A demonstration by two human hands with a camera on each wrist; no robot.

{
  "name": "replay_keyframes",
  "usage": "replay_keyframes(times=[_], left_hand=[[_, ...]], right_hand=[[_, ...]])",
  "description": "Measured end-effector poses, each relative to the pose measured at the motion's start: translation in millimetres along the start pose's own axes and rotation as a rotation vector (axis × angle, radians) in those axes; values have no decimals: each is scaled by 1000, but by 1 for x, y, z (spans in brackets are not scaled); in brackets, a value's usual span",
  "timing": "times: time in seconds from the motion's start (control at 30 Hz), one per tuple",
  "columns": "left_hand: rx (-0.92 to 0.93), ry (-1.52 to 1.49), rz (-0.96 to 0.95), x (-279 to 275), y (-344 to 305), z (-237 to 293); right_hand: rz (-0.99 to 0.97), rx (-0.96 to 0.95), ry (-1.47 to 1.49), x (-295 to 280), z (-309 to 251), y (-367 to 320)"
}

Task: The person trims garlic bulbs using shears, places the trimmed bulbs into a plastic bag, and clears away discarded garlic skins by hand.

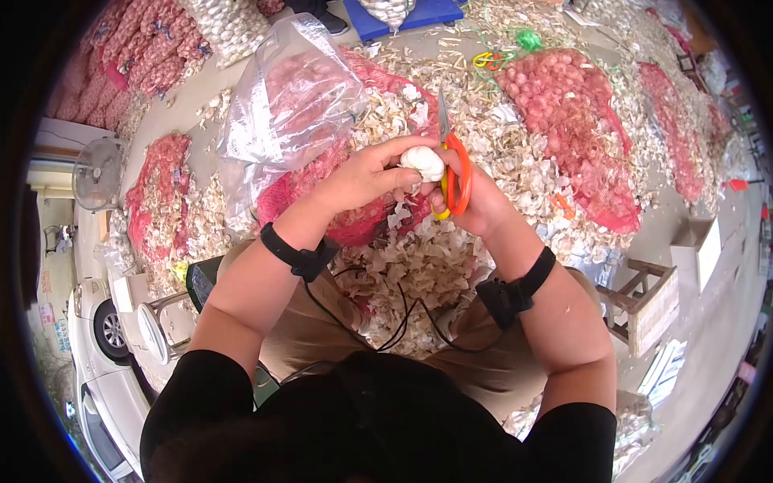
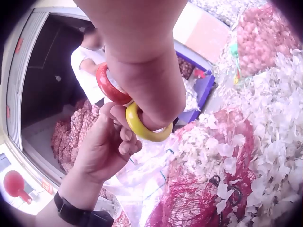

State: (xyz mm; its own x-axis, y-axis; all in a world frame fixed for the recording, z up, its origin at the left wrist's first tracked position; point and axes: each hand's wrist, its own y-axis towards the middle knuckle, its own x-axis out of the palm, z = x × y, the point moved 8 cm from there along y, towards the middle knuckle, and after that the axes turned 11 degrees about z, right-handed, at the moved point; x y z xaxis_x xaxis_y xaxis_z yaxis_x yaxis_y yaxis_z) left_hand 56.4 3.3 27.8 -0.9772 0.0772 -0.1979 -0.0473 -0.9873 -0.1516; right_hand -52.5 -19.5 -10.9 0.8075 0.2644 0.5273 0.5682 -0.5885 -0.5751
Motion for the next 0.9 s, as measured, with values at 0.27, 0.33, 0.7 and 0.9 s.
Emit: replay_keyframes(times=[0.27,0.33,0.7,0.9], left_hand=[[24,-23,2,6,-4,-2],[-53,-340,174,-10,6,-9],[-206,-1037,1221,-237,25,-105],[-191,-356,664,-134,45,-88]], right_hand=[[14,-7,-63,3,1,-2],[172,-29,-78,-9,-8,1],[160,-127,-39,0,-34,-20],[128,-210,-17,-11,-44,-10]])
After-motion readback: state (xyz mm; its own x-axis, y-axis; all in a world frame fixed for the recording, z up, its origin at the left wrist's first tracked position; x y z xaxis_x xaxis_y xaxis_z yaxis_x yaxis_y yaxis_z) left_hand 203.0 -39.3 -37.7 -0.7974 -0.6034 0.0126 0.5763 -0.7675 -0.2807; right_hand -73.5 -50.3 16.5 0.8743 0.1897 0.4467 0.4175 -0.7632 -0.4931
